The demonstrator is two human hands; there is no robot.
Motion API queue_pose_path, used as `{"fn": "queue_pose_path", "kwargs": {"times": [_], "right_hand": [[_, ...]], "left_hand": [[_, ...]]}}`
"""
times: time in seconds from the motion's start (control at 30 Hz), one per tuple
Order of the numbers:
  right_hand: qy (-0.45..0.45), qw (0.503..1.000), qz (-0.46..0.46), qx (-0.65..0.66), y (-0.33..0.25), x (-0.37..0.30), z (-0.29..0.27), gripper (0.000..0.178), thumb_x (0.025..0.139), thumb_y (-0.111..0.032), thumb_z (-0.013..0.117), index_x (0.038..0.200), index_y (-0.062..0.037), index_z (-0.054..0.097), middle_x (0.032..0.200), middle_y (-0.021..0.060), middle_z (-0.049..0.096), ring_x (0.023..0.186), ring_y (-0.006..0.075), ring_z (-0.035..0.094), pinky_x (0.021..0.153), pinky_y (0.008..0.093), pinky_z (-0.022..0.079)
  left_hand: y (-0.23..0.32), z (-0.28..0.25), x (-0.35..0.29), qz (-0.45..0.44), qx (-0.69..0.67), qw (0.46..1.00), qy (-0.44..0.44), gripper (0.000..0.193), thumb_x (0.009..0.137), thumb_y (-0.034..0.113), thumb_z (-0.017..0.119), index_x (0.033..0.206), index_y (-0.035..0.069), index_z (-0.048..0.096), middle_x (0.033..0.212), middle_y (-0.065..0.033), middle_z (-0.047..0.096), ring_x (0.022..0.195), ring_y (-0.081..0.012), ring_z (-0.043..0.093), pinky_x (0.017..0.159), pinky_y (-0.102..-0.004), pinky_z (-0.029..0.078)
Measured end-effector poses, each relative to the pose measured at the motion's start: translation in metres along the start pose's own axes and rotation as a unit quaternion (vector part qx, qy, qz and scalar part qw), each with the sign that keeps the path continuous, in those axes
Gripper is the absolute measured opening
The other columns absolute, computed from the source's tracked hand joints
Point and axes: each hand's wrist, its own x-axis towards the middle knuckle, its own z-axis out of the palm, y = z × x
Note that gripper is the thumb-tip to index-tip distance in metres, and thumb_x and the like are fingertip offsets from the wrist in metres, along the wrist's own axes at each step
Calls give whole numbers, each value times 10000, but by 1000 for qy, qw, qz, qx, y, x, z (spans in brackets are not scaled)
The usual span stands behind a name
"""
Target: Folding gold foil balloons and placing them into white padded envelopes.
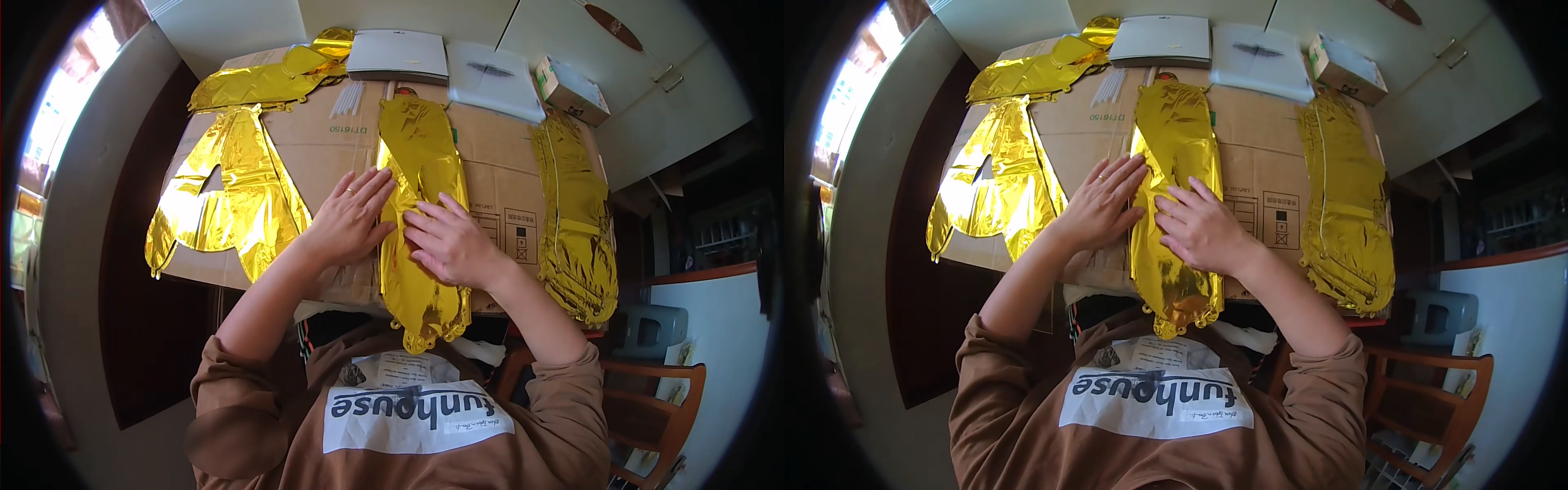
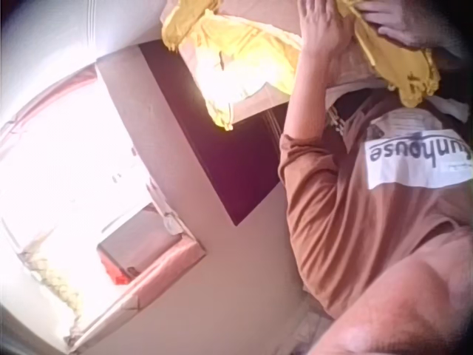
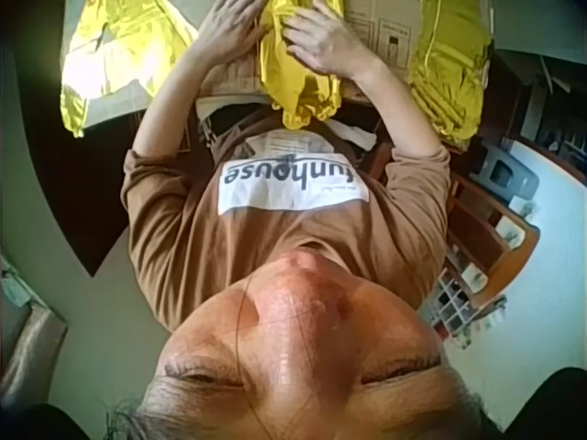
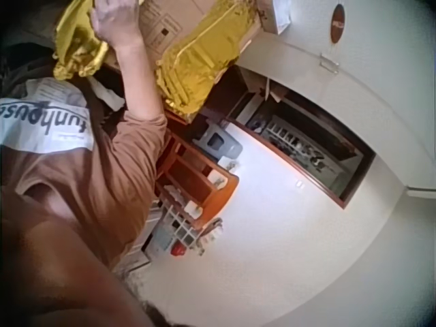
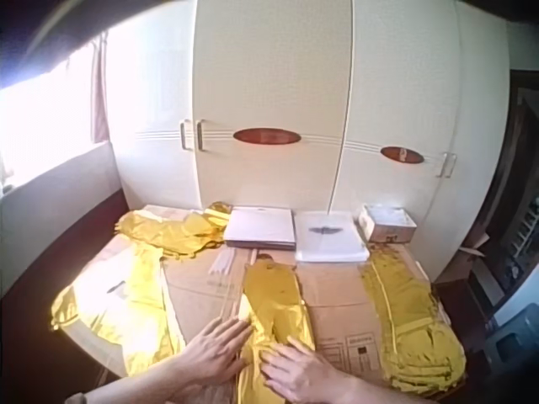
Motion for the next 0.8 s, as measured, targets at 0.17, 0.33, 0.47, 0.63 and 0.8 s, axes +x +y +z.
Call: {"fn": "queue_pose_path", "kwargs": {"times": [0.17,0.33,0.47,0.63,0.8], "right_hand": [[-7,1000,-10,-6,2,-1,8,351,892,-229,701,1190,-44,683,1315,129,641,1271,331,563,1155,558,347],[-4,1000,-7,2,5,1,8,358,887,-211,701,1202,-41,680,1315,129,643,1272,327,564,1155,550,351],[-6,1000,2,12,5,-3,9,365,881,-208,707,1203,-39,679,1315,130,644,1270,322,567,1157,547,354],[2,1000,-5,11,5,-2,8,343,867,-189,719,1172,-37,681,1290,140,648,1254,319,580,1154,543,366],[24,999,-21,40,5,1,7,272,851,-160,734,1085,-30,688,1185,143,659,1222,311,600,1133,540,397]], "left_hand": [[-18,-4,20,-4,46,999,14,712,972,405,588,1542,28,386,1611,-172,376,1520,-340,301,1249,-510,193],[-36,5,26,-32,61,998,6,735,968,452,591,1533,21,402,1602,-184,390,1517,-340,308,1247,-509,198],[-36,6,27,-29,41,999,13,734,966,461,599,1524,22,411,1588,-184,409,1508,-342,324,1241,-510,215],[-43,3,33,-13,25,999,18,716,964,443,615,1512,25,424,1575,-176,424,1495,-342,345,1236,-506,232],[-45,6,35,-10,26,1000,11,706,963,429,615,1515,31,425,1577,-172,424,1495,-337,344,1236,-499,234]]}}
